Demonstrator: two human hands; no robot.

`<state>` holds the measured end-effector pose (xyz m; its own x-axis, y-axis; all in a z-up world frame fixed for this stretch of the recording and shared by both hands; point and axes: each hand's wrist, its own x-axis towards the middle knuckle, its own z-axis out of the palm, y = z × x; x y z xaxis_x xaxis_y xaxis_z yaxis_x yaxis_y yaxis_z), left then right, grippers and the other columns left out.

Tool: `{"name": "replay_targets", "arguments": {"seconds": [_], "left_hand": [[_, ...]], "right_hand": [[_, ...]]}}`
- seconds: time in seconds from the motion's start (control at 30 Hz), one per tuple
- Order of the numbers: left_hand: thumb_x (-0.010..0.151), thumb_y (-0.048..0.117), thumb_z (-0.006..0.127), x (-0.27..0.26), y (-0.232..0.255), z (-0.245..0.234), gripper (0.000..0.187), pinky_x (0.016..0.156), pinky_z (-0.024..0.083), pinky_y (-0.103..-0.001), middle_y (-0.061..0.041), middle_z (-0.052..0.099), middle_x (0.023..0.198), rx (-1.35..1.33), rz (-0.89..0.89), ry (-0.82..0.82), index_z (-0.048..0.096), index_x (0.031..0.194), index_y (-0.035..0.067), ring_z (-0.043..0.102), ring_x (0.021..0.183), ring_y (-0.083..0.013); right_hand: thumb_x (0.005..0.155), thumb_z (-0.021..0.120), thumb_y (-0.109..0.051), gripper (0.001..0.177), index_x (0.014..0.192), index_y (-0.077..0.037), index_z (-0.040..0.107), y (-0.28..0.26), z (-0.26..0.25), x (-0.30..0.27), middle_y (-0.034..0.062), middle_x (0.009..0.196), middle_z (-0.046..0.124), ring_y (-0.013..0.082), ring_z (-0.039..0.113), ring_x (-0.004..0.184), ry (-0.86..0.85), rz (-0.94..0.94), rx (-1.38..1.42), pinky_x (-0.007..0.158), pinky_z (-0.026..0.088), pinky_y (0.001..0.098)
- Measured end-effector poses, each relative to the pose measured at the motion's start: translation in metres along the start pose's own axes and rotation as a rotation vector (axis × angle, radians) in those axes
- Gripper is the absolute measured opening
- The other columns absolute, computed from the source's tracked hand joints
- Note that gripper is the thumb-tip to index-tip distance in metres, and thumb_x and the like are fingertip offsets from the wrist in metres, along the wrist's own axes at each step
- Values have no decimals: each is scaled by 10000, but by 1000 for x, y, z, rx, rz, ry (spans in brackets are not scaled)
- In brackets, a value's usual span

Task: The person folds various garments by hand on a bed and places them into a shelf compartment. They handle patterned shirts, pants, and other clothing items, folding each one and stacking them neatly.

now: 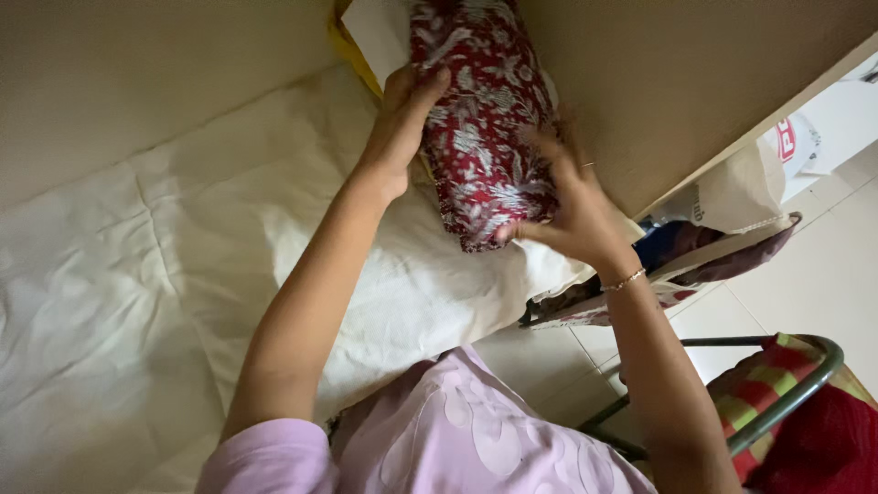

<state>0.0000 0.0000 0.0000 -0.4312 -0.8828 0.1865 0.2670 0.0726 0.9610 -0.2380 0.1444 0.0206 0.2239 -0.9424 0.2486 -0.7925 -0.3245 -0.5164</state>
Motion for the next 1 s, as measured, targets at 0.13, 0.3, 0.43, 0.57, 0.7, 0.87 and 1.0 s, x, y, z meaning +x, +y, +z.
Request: {"name": "replay_targets", "arguments": {"seconds": [0.13, 0.3, 0.43, 0.57, 0.7, 0.87, 1.0], "left_hand": [[830, 585, 743, -17, 15, 1, 821, 1223, 274, -535, -121, 306, 1670, 13, -67, -82, 414, 1516, 278, 223, 1570, -329], [840, 287, 859, -17, 7, 14, 526, 1141, 360, -509, -196, 239, 1565, 707, 266, -57, 637, 1311, 212, 228, 1488, -369], [980, 158, 759, -14, -3, 12, 295, 1080, 430, -457, -136, 524, 1383, 557, 249, 97, 642, 1250, 176, 455, 1316, -301], [1040, 41, 595, -13, -6, 6, 153, 934, 495, -327, -47, 609, 1120, 150, 201, 196, 618, 1173, 115, 568, 1048, -175], [990, -43, 572, -15, -6, 14, 165, 762, 425, -313, -7, 561, 1011, 112, 230, 407, 560, 1093, 86, 490, 863, -119], [983, -49, 538, -9, -7, 27, 137, 781, 452, -316, -33, 570, 991, 377, 439, 657, 565, 1051, 67, 519, 852, -134], [1039, 39, 489, 14, 8, 19, 144, 925, 513, -352, -59, 635, 1086, 432, 548, 607, 598, 1132, 49, 612, 1000, -170]], "right_hand": [[861, 758, -498, 1038, 1642, -64, 231, 31, 16, -3, 168, 1670, 332, 342, 414, 1474, 115, -52, 336, 1229, 283, 533], [1016, 640, -545, 796, 1583, -58, 367, 71, 31, -13, 184, 1561, 495, 344, 485, 1462, 324, 39, 1175, 1253, 420, 500], [1033, 526, -524, 716, 1578, -91, 357, 85, 38, -18, 117, 1610, 414, 310, 412, 1493, 510, 105, 1492, 1274, 350, 501], [949, 559, -566, 791, 1538, -62, 401, 70, 31, -29, 163, 1557, 456, 327, 474, 1424, 478, -45, 1819, 1180, 429, 526], [924, 772, -189, 734, 1516, -69, 356, 56, 13, -34, 201, 1480, 491, 287, 523, 1377, 486, 89, 1055, 1176, 444, 416], [942, 674, -202, 401, 1330, -113, 620, 28, 22, -23, 108, 1326, 711, 190, 697, 1225, 536, 195, 449, 1069, 597, 322], [831, 827, -297, 559, 1367, -236, 682, -6, 33, -7, 148, 1644, 364, 423, 225, 1548, 329, -323, -241, 1254, 250, 629]]}}
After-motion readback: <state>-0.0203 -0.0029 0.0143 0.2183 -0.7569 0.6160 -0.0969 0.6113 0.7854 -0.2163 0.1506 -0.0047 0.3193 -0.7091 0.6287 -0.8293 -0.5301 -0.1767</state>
